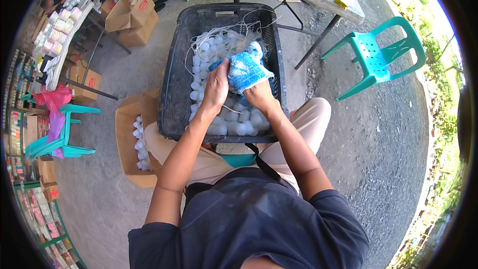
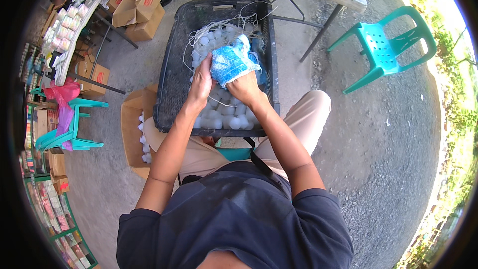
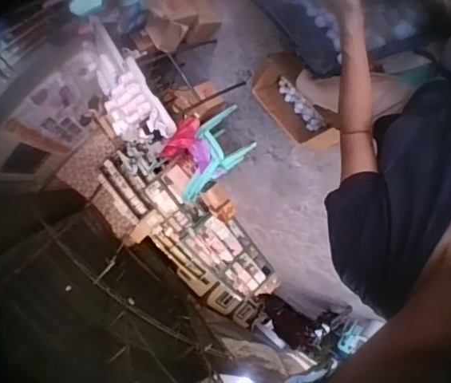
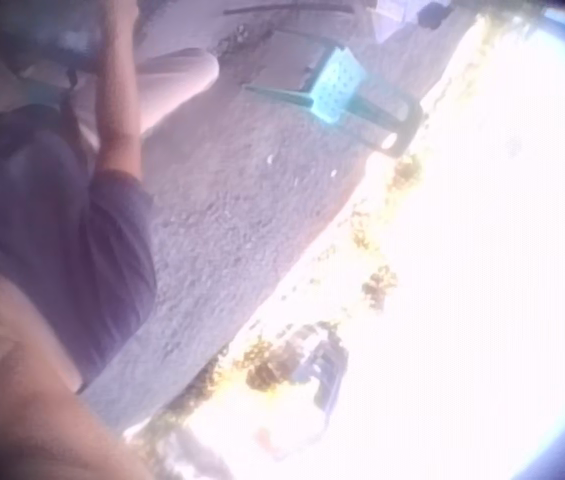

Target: The person sits with a basket of white cotton balls and repeatedly ties a string around each one, trims the excess with scissors, and places the finished item into a plastic bag. The process is repeated for multiple units.

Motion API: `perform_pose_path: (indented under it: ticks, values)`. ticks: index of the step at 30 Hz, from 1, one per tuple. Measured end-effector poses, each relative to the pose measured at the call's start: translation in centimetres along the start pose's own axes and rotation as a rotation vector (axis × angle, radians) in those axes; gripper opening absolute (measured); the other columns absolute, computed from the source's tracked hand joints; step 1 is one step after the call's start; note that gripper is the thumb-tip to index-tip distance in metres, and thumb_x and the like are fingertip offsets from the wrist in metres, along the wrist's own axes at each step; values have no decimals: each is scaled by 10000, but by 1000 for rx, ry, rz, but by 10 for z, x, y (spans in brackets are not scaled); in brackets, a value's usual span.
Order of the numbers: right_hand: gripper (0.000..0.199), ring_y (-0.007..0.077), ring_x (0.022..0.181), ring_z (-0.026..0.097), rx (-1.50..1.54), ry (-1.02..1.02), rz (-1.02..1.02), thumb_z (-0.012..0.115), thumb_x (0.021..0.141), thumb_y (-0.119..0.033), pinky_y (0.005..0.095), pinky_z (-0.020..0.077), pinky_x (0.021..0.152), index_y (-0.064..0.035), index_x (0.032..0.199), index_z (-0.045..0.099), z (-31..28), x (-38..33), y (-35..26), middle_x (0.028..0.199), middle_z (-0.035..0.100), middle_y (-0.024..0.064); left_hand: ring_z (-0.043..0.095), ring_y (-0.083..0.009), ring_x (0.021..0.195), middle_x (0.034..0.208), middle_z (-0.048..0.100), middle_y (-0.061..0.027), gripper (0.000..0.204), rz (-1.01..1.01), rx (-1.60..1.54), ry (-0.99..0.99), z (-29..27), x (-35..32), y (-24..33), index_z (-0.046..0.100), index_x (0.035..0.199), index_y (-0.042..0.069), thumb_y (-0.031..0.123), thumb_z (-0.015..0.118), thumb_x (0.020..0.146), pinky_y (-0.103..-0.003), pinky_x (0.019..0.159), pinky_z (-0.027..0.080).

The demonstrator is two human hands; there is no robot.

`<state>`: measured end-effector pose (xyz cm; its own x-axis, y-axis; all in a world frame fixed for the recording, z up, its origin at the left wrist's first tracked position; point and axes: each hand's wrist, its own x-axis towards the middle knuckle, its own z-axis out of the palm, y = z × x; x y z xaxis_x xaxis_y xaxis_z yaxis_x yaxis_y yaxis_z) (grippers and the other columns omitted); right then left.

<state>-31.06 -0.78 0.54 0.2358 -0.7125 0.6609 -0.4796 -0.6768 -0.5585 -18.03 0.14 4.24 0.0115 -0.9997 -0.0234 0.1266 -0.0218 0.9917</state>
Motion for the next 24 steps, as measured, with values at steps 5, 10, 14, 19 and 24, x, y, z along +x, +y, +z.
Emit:
perform_pose_path:
  ticks: [5,10,14,19,24]
  values:
    - [287,398,1034,593,156,146,-114,610,793,-82,463,452,911,-29,1074,627,0,10,-3,1103,635,184,461,-117,718,752,542,-31,479,118,-42,63,4,-2,-14,551,869,-25,360,330,1049,-291,694,405]
    - [269,410,998,586,-85,55,143,609,808,-121,483,445,887,-40,1063,632,-4,4,-22,1052,628,203,466,-174,717,738,521,-82,616,171,267,46,3,-4,3,521,837,-24,514,286,1025,-327,700,402]
    - [235,417,952,577,17,27,90,593,811,-108,498,430,890,-48,1036,626,1,3,-34,976,616,197,503,-191,734,765,564,-98,675,108,267,97,-5,-2,1,535,850,-30,556,243,1015,-349,728,415]
    - [253,334,1023,603,440,-104,294,589,849,-71,410,446,911,-12,1094,613,-4,-13,-31,1073,639,176,519,-69,730,771,551,10,446,-216,-330,38,-6,-8,-1,559,827,100,451,371,1029,-251,663,420]
    - [281,219,977,621,589,-24,436,636,832,-52,343,470,877,-2,1107,613,-7,-13,-16,1062,662,115,439,-24,550,662,437,71,379,0,-289,-11,-5,-12,-30,499,768,155,416,408,1026,-204,450,301]
